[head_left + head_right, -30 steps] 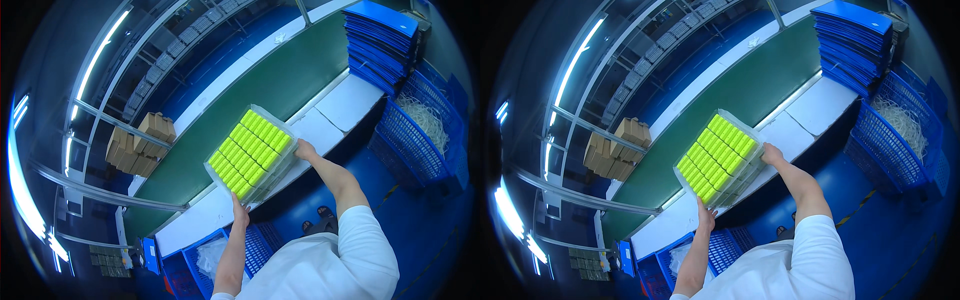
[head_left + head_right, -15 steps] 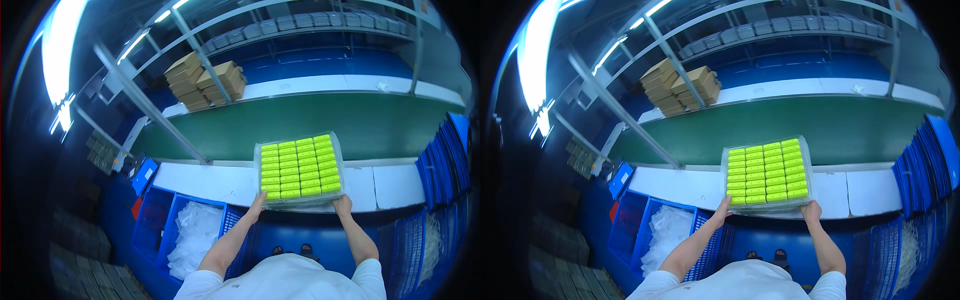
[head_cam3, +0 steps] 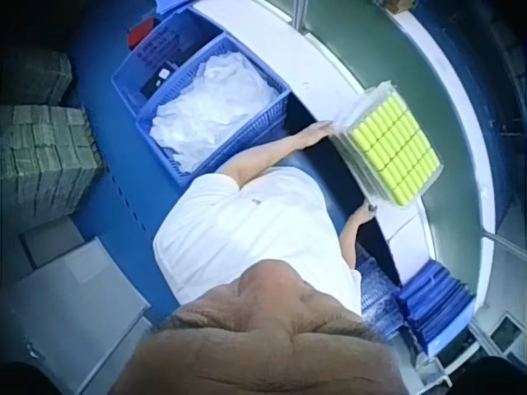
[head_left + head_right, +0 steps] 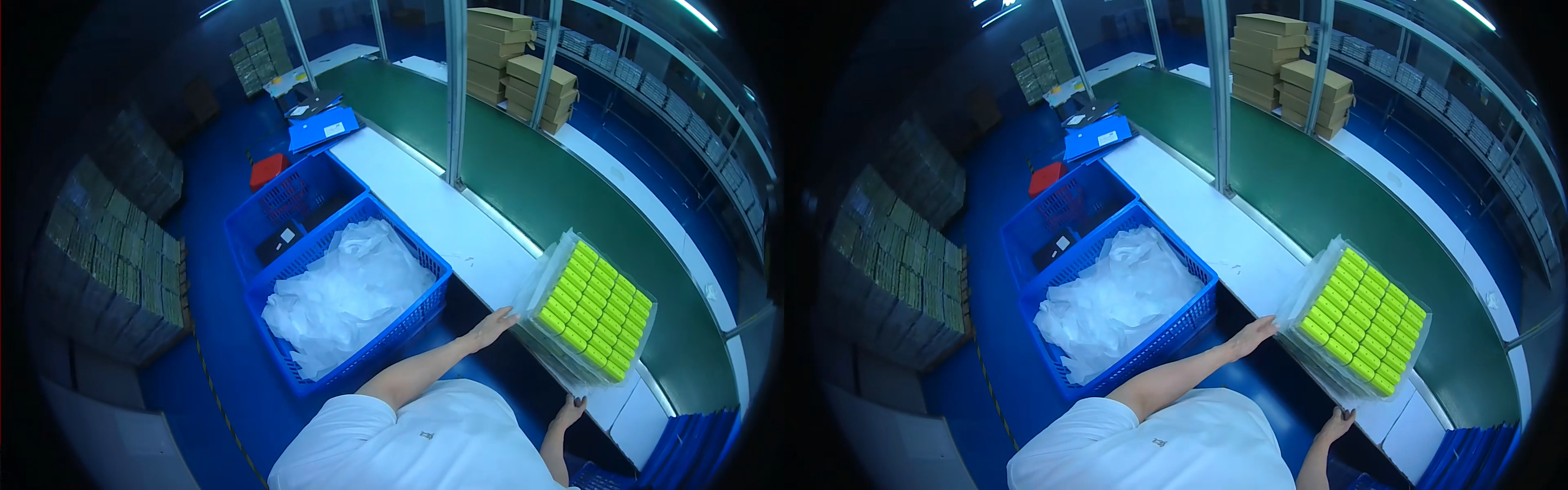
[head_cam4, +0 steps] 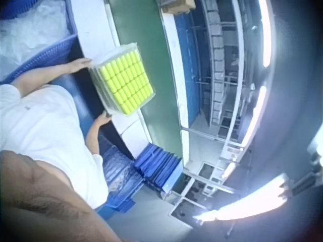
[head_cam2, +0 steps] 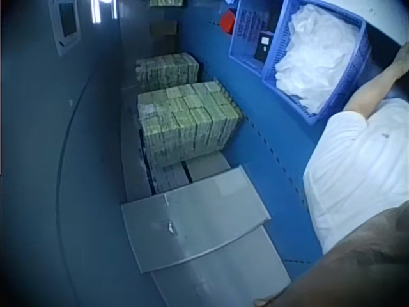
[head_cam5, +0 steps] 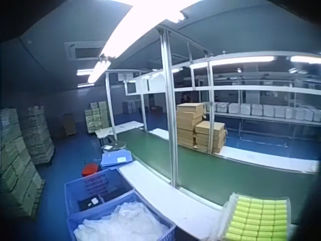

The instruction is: The person wraps a tray of yellow items in plastic, then sits on a red stool to apply small white labels to a stack of blue and black folders. They peel labels from a roll and stick them onto the folders one by one, placing the labeled folders into a blue crate.

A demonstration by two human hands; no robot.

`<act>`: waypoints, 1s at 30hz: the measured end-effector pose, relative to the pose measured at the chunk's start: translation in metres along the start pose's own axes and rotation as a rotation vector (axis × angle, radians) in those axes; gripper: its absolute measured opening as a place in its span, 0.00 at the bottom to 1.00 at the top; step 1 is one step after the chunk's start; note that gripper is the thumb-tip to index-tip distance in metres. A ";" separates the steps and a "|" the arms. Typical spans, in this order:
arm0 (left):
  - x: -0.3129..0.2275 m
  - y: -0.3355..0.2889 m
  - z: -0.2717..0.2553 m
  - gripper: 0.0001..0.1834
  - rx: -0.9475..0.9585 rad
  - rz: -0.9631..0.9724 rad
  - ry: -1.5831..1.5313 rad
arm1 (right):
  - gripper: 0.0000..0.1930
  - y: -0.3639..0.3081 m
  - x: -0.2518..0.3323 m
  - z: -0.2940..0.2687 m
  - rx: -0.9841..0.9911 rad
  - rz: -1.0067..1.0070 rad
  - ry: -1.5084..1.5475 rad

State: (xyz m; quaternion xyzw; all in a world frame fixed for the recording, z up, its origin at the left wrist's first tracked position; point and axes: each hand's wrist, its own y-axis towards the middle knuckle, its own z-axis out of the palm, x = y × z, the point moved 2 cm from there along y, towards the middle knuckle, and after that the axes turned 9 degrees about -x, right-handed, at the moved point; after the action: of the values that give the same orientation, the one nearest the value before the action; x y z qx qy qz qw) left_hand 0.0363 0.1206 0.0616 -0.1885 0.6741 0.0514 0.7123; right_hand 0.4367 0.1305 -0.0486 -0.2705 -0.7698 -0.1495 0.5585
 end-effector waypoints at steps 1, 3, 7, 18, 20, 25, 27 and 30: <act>0.011 -0.001 -0.020 0.41 -0.090 0.001 0.034 | 0.36 -0.003 -0.019 0.000 -0.064 0.007 -0.058; 0.012 -0.011 -0.066 0.34 -0.372 0.050 0.053 | 0.33 -0.038 -0.029 0.006 0.065 0.234 -0.009; 0.056 -0.007 -0.184 0.24 -0.814 0.117 0.231 | 0.30 -0.096 -0.021 0.024 0.306 0.264 -0.099; 0.136 -0.054 -0.362 0.22 -0.170 -0.318 0.825 | 0.24 -0.177 0.073 0.075 0.673 0.218 -0.510; 0.132 -0.047 -0.373 0.16 -0.452 -0.264 0.447 | 0.23 -0.185 0.075 0.086 0.709 0.241 -0.483; 0.070 -0.027 -0.396 0.11 -0.809 -0.077 -0.632 | 0.22 -0.243 0.134 0.163 0.852 0.140 -0.412; 0.032 -0.024 -0.392 0.10 -0.791 -0.006 -0.806 | 0.23 -0.270 0.168 0.205 0.952 0.065 -0.288; -0.018 -0.027 -0.375 0.09 -0.740 0.072 -0.912 | 0.32 -0.324 0.242 0.261 1.121 -0.231 -0.174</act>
State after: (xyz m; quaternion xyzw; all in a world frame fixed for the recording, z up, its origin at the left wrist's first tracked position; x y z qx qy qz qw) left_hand -0.3092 -0.0276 0.0767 -0.3606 0.2427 0.3832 0.8150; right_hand -0.0114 0.0674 0.1162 0.1413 -0.7990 0.2439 0.5312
